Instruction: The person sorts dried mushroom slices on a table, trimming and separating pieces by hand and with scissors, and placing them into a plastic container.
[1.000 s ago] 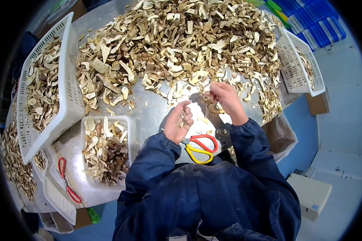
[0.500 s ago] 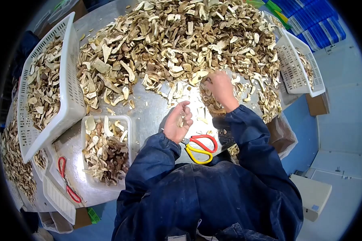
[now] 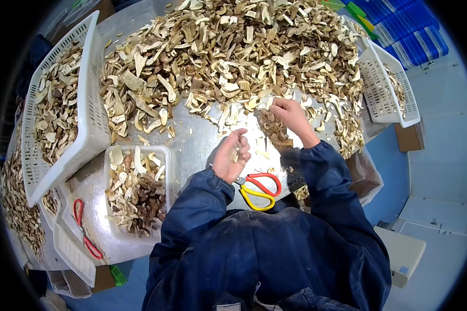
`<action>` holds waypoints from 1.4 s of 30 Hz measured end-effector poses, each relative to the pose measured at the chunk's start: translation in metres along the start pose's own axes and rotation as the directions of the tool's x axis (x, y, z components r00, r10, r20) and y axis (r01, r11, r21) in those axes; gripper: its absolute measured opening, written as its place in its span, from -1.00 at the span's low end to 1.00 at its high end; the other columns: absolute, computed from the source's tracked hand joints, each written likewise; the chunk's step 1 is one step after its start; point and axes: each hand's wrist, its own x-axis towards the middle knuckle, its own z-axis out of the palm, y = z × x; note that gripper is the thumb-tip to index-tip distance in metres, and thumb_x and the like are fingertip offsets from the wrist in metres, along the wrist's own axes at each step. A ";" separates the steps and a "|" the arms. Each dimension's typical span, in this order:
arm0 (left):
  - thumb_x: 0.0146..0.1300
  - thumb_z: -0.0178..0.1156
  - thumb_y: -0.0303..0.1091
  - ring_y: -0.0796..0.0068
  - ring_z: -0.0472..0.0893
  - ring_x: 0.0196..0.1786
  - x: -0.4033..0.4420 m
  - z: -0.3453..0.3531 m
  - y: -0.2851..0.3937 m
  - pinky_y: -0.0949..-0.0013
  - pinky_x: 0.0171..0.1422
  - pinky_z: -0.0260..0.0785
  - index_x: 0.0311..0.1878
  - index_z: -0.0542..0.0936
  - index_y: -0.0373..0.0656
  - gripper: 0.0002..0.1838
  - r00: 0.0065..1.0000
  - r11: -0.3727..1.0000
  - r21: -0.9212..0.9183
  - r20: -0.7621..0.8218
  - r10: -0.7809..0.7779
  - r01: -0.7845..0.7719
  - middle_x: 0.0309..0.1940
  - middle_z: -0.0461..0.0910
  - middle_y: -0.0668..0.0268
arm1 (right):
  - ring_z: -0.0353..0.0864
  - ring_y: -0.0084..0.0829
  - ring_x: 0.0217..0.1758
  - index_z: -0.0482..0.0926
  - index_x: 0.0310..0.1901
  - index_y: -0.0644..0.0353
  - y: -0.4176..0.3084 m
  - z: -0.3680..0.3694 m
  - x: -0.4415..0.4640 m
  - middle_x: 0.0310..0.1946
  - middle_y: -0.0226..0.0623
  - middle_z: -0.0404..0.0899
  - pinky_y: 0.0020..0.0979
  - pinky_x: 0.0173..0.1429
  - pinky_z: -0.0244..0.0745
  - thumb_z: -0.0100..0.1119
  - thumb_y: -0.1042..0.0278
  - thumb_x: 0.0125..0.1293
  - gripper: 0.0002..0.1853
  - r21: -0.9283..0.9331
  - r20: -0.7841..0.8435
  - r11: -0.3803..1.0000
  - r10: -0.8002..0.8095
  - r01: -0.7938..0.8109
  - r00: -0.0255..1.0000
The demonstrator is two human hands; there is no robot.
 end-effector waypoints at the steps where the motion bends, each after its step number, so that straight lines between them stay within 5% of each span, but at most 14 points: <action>1: 0.38 -0.01 -0.27 0.61 0.27 -0.37 0.002 -0.005 0.000 0.54 -0.29 0.18 0.06 0.36 -0.17 -0.73 0.999 1.000 -0.009 0.044 -0.002 0.003 -0.38 0.30 0.44 | 0.50 -0.44 -0.50 0.58 -0.38 0.34 -0.001 -0.002 -0.002 -0.56 -0.26 0.57 -0.42 -0.34 0.37 0.11 0.32 0.16 -0.79 0.056 0.037 0.998 0.022 -0.024 0.999; 4: 0.39 -0.02 -0.27 0.56 0.41 -0.23 0.001 -0.006 0.002 0.50 -0.12 0.32 0.17 0.32 -0.17 -0.65 0.997 1.000 0.006 0.073 0.025 -0.026 -0.22 0.41 0.38 | 0.47 -0.56 -0.49 0.58 -0.37 0.33 -0.013 -0.005 -0.014 -0.57 -0.30 0.55 -0.46 -0.34 0.38 0.13 0.30 0.18 -0.78 0.129 0.141 0.991 -0.046 0.028 0.989; 9: 0.41 -0.05 -0.26 0.39 0.48 0.10 -0.001 0.011 -0.002 0.32 0.22 0.36 0.31 0.25 -0.13 -0.56 0.996 0.995 0.061 -0.021 0.085 -0.084 0.12 0.40 0.23 | 0.57 -0.38 -0.45 0.61 -0.37 0.29 -0.054 -0.006 -0.034 -0.53 -0.21 0.60 -0.42 -0.31 0.42 0.12 0.33 0.16 -0.81 0.045 0.296 0.989 -0.145 0.137 0.944; 14: 0.40 -0.02 -0.28 0.49 0.47 -0.07 0.001 -0.014 -0.004 0.41 0.03 0.43 0.21 0.34 -0.14 -0.64 0.999 0.999 -0.002 0.000 0.032 -0.032 -0.03 0.43 0.30 | 0.58 -0.16 -0.23 0.59 -0.17 0.18 -0.029 0.014 -0.001 -0.28 -0.16 0.58 -0.25 -0.17 0.48 0.07 0.48 0.11 -0.77 -0.410 -0.104 0.850 -0.404 0.331 0.909; 15: 0.40 -0.01 -0.28 0.51 0.47 -0.11 0.002 -0.017 -0.003 0.42 -0.01 0.44 0.19 0.36 -0.14 -0.65 1.000 1.000 -0.024 0.016 0.020 -0.020 -0.06 0.44 0.31 | 0.53 -0.14 -0.16 0.56 -0.10 0.13 -0.033 0.018 0.004 -0.25 -0.17 0.51 -0.21 -0.11 0.46 0.07 0.51 0.11 -0.72 -0.428 -0.096 0.871 -0.311 0.243 0.946; 19: 0.39 0.02 -0.29 0.56 0.43 -0.19 0.002 -0.019 0.001 0.48 -0.09 0.43 0.17 0.37 -0.14 -0.67 1.000 1.000 0.015 0.009 0.008 -0.008 -0.11 0.42 0.34 | 0.49 -0.14 -0.06 0.55 -0.11 0.17 -0.020 0.032 0.018 -0.26 -0.18 0.50 -0.25 -0.04 0.43 0.16 0.44 0.14 -0.75 -0.581 -0.048 0.720 -0.495 0.379 0.867; 22: 0.38 0.02 -0.29 0.59 0.42 -0.16 -0.004 -0.005 0.003 0.53 -0.11 0.39 0.22 0.34 -0.13 -0.62 0.996 0.991 0.119 -0.058 0.073 -0.066 -0.04 0.41 0.35 | 0.51 -0.14 -0.17 0.56 -0.17 0.20 -0.028 0.026 0.003 -0.28 -0.19 0.54 -0.26 -0.10 0.44 0.18 0.38 0.14 -0.79 -0.430 -0.095 0.833 -0.426 0.348 0.900; 23: 0.38 0.03 -0.29 0.60 0.42 -0.15 -0.006 0.004 0.005 0.54 -0.12 0.38 0.24 0.33 -0.13 -0.60 0.992 0.981 0.173 -0.078 0.101 -0.086 -0.02 0.40 0.35 | 0.54 -0.35 -0.38 0.57 -0.28 0.23 -0.035 0.020 -0.004 -0.39 -0.27 0.60 -0.41 -0.29 0.43 0.14 0.35 0.17 -0.84 -0.242 -0.043 0.933 -0.286 0.268 0.957; 24: 0.38 0.03 -0.28 0.61 0.41 -0.14 -0.006 0.009 0.007 0.56 -0.13 0.36 0.26 0.31 -0.13 -0.58 0.987 0.968 0.228 -0.093 0.127 -0.103 0.00 0.39 0.35 | 0.52 -0.44 -0.43 0.57 -0.31 0.24 -0.035 0.015 -0.010 -0.43 -0.31 0.60 -0.47 -0.34 0.40 0.11 0.34 0.19 -0.85 0.011 0.087 0.990 -0.143 0.143 0.986; 26: 0.37 0.04 -0.27 0.67 0.39 -0.12 -0.004 0.005 0.005 0.58 -0.11 0.30 0.28 0.31 -0.10 -0.56 0.987 0.953 0.281 -0.076 0.140 -0.114 0.03 0.37 0.40 | 0.47 -0.62 -0.54 0.58 -0.36 0.24 -0.035 0.007 -0.025 -0.50 -0.38 0.61 -0.60 -0.44 0.33 0.05 0.33 0.24 -0.83 0.427 0.411 0.875 0.038 -0.230 0.911; 27: 0.36 0.04 -0.27 0.68 0.38 -0.12 -0.005 0.005 0.006 0.56 -0.08 0.28 0.26 0.34 -0.05 -0.59 0.988 0.947 0.304 -0.072 0.135 -0.107 0.02 0.39 0.43 | 0.43 -0.77 -0.55 0.57 -0.38 0.22 -0.041 0.007 -0.035 -0.55 -0.49 0.58 -0.70 -0.47 0.25 0.01 0.31 0.27 -0.80 0.483 0.448 0.834 0.025 -0.266 0.894; 34: 0.32 0.07 -0.40 0.75 0.37 -0.38 -0.002 0.001 -0.002 0.66 -0.44 0.16 0.04 0.45 -0.21 -0.74 0.995 0.892 0.448 -0.051 0.087 -0.055 -0.32 0.46 0.45 | 0.47 -0.71 -0.51 0.55 -0.32 0.24 -0.047 0.011 -0.063 -0.56 -0.53 0.52 -0.65 -0.40 0.33 0.01 0.30 0.30 -0.80 0.380 0.540 0.886 0.021 -0.266 0.841; 38: 0.30 0.10 -0.40 0.78 0.36 -0.39 -0.003 0.004 -0.004 0.67 -0.47 0.09 -0.08 0.46 -0.19 -0.83 0.989 0.865 0.493 -0.057 0.135 -0.089 -0.35 0.46 0.46 | 0.41 -0.69 -0.51 0.55 -0.36 0.28 -0.055 0.033 -0.078 -0.56 -0.49 0.49 -0.61 -0.41 0.31 0.10 0.27 0.25 -0.78 0.572 0.214 0.810 0.000 -0.125 0.977; 42: 0.29 0.13 -0.36 0.81 0.33 -0.43 -0.002 -0.001 -0.007 0.68 -0.48 0.05 -0.14 0.47 -0.17 -0.86 0.990 0.802 0.592 -0.049 0.134 -0.079 -0.40 0.45 0.47 | 0.39 -0.71 -0.47 0.55 -0.36 0.29 -0.045 0.041 -0.083 -0.53 -0.50 0.49 -0.58 -0.40 0.30 0.14 0.32 0.16 -0.81 0.369 0.112 0.926 0.038 -0.077 0.993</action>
